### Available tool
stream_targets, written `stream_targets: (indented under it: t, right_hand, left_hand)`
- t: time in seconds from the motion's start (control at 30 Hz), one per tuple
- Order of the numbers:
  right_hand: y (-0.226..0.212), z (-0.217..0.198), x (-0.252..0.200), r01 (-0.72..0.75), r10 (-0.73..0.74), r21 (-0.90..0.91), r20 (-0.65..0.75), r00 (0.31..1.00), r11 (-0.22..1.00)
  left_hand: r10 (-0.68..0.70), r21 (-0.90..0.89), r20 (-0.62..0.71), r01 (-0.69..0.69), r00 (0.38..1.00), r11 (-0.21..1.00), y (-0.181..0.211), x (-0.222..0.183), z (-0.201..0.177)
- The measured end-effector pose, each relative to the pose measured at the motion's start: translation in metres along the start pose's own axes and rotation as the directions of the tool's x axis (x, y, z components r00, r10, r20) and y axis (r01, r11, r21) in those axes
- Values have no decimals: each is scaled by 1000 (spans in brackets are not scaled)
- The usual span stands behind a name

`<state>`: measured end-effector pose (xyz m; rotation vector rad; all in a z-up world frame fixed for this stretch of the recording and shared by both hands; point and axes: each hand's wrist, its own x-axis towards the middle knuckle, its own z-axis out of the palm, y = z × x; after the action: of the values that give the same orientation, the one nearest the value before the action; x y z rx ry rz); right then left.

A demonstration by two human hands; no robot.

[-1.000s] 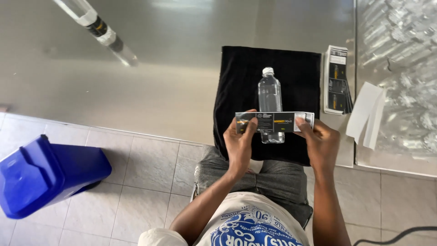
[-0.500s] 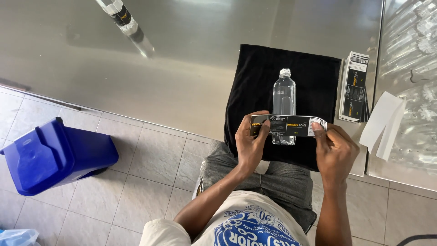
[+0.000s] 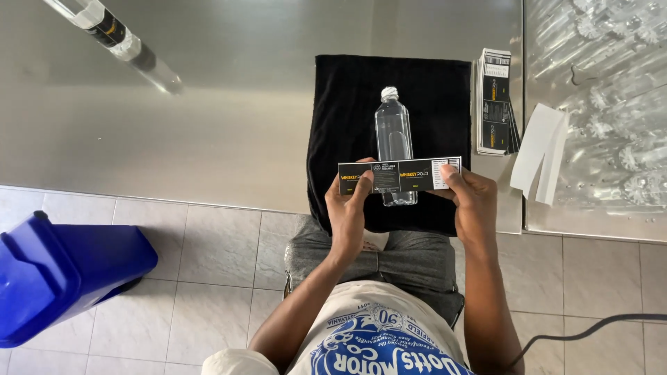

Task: The person places a black cloth on a stainless steel table, then repeatedly picks up clear plastic bottles and wraps printed labels around them. After applying each label, the person sets the labeled bottle aside on the table and repeats the process with additional bottles.

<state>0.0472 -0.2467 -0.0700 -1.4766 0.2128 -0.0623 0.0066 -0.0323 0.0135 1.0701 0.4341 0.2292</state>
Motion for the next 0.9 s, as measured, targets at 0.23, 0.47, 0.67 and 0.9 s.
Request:
stream_targets:
  t: [0.23,0.47,0.67,0.9]
  right_hand:
    - [-8,10,0,-69,66,78,41,997,995]
    - [-8,10,1,-58,54,70,66,996,996]
    - [-9,11,1,-74,67,92,71,995,993]
    - [-10,13,1,-51,43,81,90,995,995]
  left_hand:
    - [-83,-24,-52,82,995,996,-3,1,3]
    - [-130,-5,-90,130,987,991,-16,4,-6]
    - [-138,-2,-79,138,987,990,-15,4,-6]
    - [-148,8,-89,149,985,989,-14,5,-5]
